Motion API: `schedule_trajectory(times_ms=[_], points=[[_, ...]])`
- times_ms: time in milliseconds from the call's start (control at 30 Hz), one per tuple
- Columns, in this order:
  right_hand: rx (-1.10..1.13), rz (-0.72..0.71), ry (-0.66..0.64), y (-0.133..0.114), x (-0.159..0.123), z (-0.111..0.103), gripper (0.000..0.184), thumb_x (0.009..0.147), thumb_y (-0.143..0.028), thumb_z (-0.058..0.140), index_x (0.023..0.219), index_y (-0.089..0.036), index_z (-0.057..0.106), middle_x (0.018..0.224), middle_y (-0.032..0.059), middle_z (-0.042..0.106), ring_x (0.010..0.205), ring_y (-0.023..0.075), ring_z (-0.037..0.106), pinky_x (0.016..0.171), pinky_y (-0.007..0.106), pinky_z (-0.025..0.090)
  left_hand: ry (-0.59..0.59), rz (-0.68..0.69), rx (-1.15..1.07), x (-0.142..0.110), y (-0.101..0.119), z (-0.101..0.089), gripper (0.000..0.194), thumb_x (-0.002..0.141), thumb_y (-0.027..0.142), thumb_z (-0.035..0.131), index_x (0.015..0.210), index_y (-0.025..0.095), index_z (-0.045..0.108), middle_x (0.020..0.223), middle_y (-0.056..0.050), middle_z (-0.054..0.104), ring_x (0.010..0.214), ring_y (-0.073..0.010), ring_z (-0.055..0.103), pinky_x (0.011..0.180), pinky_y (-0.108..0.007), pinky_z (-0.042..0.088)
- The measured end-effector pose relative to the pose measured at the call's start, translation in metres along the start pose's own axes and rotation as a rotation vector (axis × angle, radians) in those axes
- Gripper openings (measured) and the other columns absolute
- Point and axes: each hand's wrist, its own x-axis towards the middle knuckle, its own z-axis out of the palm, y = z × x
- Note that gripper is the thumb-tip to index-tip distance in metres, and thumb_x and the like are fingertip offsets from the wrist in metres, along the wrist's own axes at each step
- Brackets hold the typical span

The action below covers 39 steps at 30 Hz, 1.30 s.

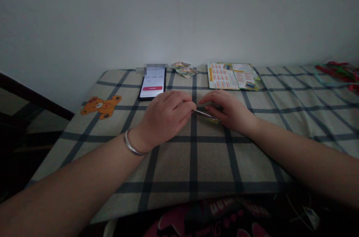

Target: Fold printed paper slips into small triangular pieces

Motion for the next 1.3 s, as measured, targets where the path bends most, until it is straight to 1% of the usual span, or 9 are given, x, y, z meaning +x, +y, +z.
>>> schedule_trajectory(times_ms=[133,200,267,367,467,633,867,1067,1300], points=[[0.051,0.052,0.040,0.001,-0.001,-0.001,0.035,0.076,0.000,0.046,0.099,-0.020,0.062,0.095,0.0034,0.068,0.088,0.0176,0.062,0.076,0.030,0.047,0.001,-0.066,0.025,0.001,0.001,-0.002,0.014,0.090,0.018,0.049,0.090,0.016,0.063,0.096,-0.008,0.066,0.088,-0.0210,0.060,0.079,-0.037,0.051],[0.047,0.053,0.040,0.001,-0.001,-0.001,0.038,0.070,0.001,0.045,0.097,-0.020,0.061,0.093,0.0031,0.068,0.085,0.0176,0.062,0.073,0.030,0.047,0.012,-0.111,0.027,0.001,0.000,-0.001,0.011,0.089,0.018,0.050,0.089,0.015,0.061,0.096,-0.009,0.065,0.089,-0.0212,0.060,0.079,-0.036,0.051],[0.034,0.054,0.027,0.000,-0.001,-0.001,0.038,0.068,0.000,0.047,0.097,-0.020,0.061,0.091,0.0030,0.068,0.082,0.0176,0.061,0.071,0.029,0.047,0.012,-0.141,0.015,0.001,0.000,0.000,0.010,0.089,0.018,0.050,0.089,0.015,0.059,0.095,-0.008,0.065,0.089,-0.0213,0.060,0.078,-0.035,0.051],[0.026,0.060,0.005,-0.003,-0.001,-0.001,0.033,0.071,-0.003,0.054,0.098,-0.020,0.061,0.091,0.0028,0.067,0.081,0.0169,0.060,0.071,0.029,0.047,-0.017,-0.144,-0.024,0.000,-0.001,0.002,0.010,0.090,0.018,0.050,0.091,0.014,0.059,0.095,-0.008,0.065,0.089,-0.0211,0.061,0.078,-0.034,0.051],[0.021,0.061,-0.001,-0.005,-0.001,-0.001,0.021,0.076,-0.012,0.060,0.096,-0.019,0.061,0.087,0.0026,0.067,0.078,0.0159,0.060,0.069,0.028,0.046,-0.057,-0.123,-0.055,0.000,0.000,0.002,0.011,0.090,0.019,0.049,0.092,0.014,0.059,0.095,-0.007,0.066,0.089,-0.0200,0.063,0.076,-0.032,0.051],[-0.017,0.061,0.009,-0.008,-0.002,-0.001,0.005,0.083,-0.021,0.061,0.088,-0.019,0.062,0.080,0.0014,0.065,0.074,0.0146,0.059,0.064,0.026,0.043,-0.094,-0.113,-0.050,-0.001,0.003,0.002,0.012,0.092,0.020,0.049,0.094,0.017,0.061,0.095,-0.004,0.069,0.085,-0.0183,0.065,0.073,-0.030,0.049],[-0.055,0.029,0.034,-0.011,-0.004,-0.001,0.003,0.083,-0.017,0.062,0.086,-0.019,0.062,0.081,0.0018,0.066,0.075,0.0147,0.060,0.065,0.026,0.044,-0.129,-0.083,-0.052,-0.003,0.002,0.003,0.017,0.091,0.034,0.058,0.095,0.018,0.061,0.085,-0.001,0.069,0.072,-0.0171,0.064,0.062,-0.028,0.043],[-0.041,-0.006,0.046,-0.012,-0.005,-0.003,0.001,0.085,-0.017,0.062,0.085,-0.018,0.061,0.080,0.0024,0.065,0.075,0.0151,0.060,0.065,0.027,0.045,-0.140,-0.069,-0.035,-0.006,0.000,0.007,0.017,0.092,0.032,0.058,0.101,0.020,0.063,0.082,-0.001,0.071,0.071,-0.0176,0.066,0.060,-0.027,0.042],[-0.007,0.013,0.136,-0.012,-0.005,-0.003,0.002,0.087,-0.019,0.062,0.086,-0.018,0.061,0.078,0.0011,0.065,0.073,0.0137,0.059,0.064,0.026,0.045,-0.067,-0.050,0.069,-0.005,0.001,0.006,0.021,0.093,0.032,0.053,0.081,0.018,0.063,0.065,-0.001,0.065,0.060,-0.0183,0.061,0.054,-0.029,0.038]])
